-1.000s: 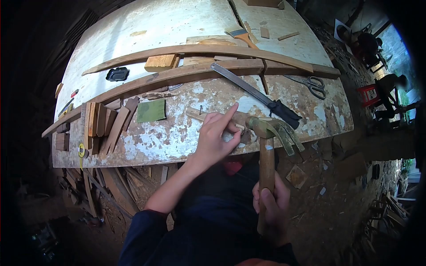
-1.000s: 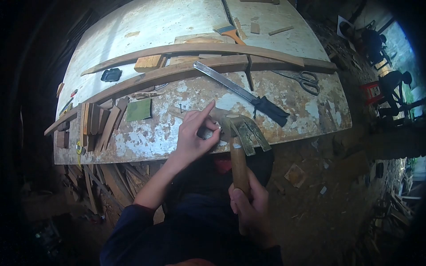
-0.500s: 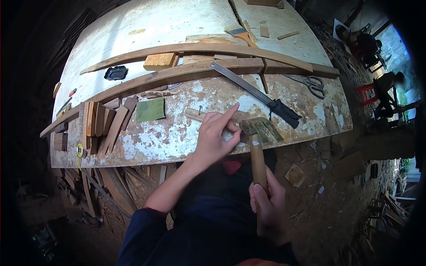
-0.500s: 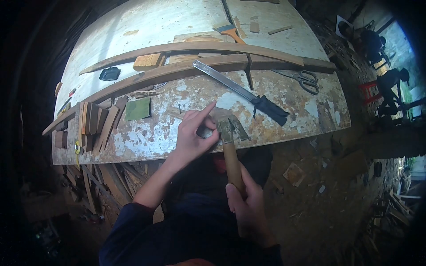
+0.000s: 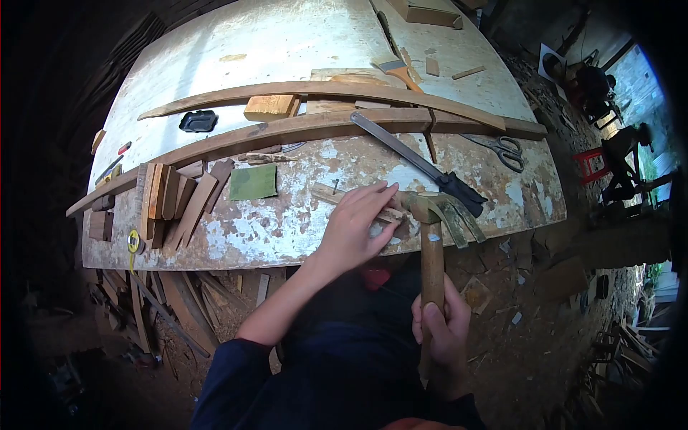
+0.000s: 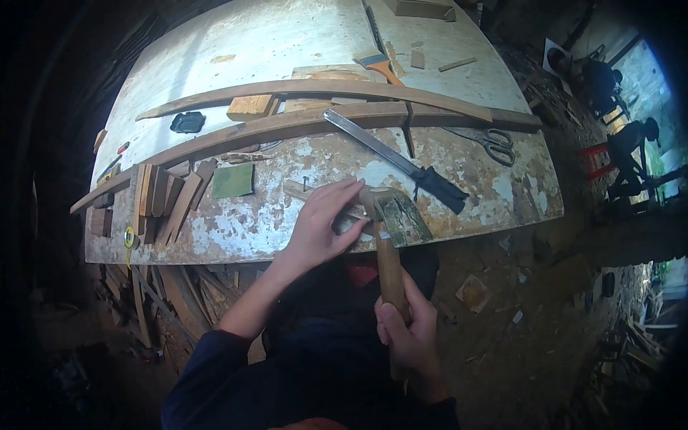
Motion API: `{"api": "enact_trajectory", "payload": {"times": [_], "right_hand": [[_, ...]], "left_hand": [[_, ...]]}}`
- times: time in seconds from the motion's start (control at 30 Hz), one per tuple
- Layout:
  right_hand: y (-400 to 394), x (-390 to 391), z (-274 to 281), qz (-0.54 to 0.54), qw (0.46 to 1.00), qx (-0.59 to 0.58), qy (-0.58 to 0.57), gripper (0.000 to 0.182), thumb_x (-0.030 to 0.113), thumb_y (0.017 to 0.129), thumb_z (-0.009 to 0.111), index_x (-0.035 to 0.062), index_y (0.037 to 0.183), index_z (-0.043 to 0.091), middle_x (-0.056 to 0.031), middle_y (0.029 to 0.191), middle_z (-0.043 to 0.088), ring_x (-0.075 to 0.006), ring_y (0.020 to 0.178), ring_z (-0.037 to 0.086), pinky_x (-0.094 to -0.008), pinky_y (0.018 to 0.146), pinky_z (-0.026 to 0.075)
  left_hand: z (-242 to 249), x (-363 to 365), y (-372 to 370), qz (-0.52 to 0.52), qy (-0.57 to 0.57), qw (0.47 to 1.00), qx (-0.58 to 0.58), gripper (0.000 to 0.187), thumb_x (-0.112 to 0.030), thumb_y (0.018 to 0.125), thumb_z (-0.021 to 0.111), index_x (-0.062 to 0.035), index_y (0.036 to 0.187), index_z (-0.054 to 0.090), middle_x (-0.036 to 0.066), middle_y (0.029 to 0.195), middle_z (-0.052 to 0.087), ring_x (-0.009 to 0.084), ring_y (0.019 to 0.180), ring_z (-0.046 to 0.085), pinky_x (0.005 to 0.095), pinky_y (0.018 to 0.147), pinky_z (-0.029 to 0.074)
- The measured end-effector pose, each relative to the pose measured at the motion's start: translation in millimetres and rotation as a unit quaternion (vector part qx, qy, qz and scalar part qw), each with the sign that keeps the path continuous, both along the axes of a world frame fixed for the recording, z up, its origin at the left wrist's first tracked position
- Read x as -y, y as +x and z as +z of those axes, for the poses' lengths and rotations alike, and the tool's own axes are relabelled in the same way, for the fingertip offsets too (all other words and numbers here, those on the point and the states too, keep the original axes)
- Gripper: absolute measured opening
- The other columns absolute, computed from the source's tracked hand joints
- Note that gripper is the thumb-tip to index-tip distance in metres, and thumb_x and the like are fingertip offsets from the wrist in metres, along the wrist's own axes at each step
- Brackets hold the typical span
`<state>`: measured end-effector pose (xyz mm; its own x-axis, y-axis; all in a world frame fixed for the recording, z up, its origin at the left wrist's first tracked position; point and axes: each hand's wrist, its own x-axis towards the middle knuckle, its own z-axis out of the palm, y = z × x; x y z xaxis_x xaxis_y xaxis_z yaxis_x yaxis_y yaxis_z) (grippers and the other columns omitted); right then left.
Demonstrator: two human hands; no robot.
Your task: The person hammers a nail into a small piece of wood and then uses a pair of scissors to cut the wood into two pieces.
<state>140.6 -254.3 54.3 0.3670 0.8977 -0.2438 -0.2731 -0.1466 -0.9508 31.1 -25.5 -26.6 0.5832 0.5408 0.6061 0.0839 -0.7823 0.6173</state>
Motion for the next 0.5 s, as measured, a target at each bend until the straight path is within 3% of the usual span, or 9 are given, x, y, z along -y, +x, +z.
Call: {"api": "enact_trajectory", "payload": {"times": [0.13,0.3,0.37,0.43,0.47,0.5], "right_hand": [[8.2,1.2,1.8,-0.004,1.000,0.021,0.015,0.072,0.028,0.108,0.066,-0.0087,0.164,0.041,-0.0031,0.084,0.061,-0.0054,0.061,0.055,-0.0223,0.055,0.045],[-4.7,24.4,7.7,-0.064,0.993,0.062,0.077,0.070,0.041,0.103,0.073,-0.0114,0.146,0.055,-0.0034,0.083,0.063,-0.0071,0.061,0.056,-0.0236,0.055,0.045],[5.6,28.5,-6.1,-0.019,0.991,0.118,0.061,0.081,0.048,0.105,0.071,-0.0128,0.153,0.048,-0.0042,0.080,0.062,-0.0070,0.055,0.054,-0.0232,0.049,0.042],[9.8,15.8,-6.2,0.005,0.995,0.094,0.018,0.061,0.034,0.106,0.071,-0.0105,0.145,0.058,-0.0018,0.080,0.062,-0.0072,0.059,0.056,-0.0238,0.054,0.043],[9.1,6.5,1.8,0.001,0.996,0.059,-0.067,0.067,0.031,0.107,0.070,-0.0057,0.160,0.051,-0.0016,0.080,0.062,-0.0073,0.059,0.056,-0.0239,0.054,0.044],[12.0,0.8,2.6,0.007,0.995,0.048,-0.084,0.070,0.031,0.107,0.070,-0.0029,0.164,0.048,-0.0025,0.082,0.063,-0.0072,0.060,0.058,-0.0234,0.053,0.045]], "left_hand": [[5.8,-2.0,-9.5,0.005,0.015,0.996,-0.090,0.076,-0.008,0.088,0.087,-0.0034,0.157,0.057,0.017,0.127,0.076,0.0369,0.122,0.072,0.0496,0.109,0.055],[1.5,-6.5,-8.6,-0.013,-0.094,0.990,-0.108,0.081,-0.006,0.090,0.086,-0.0054,0.163,0.051,0.020,0.128,0.076,0.0384,0.120,0.073,0.0450,0.103,0.059],[-0.4,-7.3,-8.3,-0.018,-0.100,0.990,-0.095,0.083,-0.005,0.091,0.086,-0.0067,0.165,0.049,0.020,0.128,0.076,0.0383,0.117,0.074,0.0446,0.101,0.060],[-0.8,-7.8,-8.0,-0.020,-0.098,0.991,-0.093,0.086,-0.004,0.091,0.085,-0.0081,0.168,0.046,0.020,0.128,0.076,0.0381,0.116,0.075,0.0447,0.100,0.060],[-0.5,-8.0,-7.7,-0.023,-0.105,0.990,-0.095,0.086,-0.004,0.091,0.085,-0.0081,0.168,0.045,0.020,0.128,0.076,0.0378,0.117,0.075,0.0443,0.101,0.060],[-0.3,-8.0,-7.6,-0.025,-0.112,0.989,-0.096,0.086,-0.004,0.092,0.085,-0.0080,0.168,0.045,0.020,0.128,0.076,0.0376,0.118,0.075,0.0439,0.101,0.060]]}}
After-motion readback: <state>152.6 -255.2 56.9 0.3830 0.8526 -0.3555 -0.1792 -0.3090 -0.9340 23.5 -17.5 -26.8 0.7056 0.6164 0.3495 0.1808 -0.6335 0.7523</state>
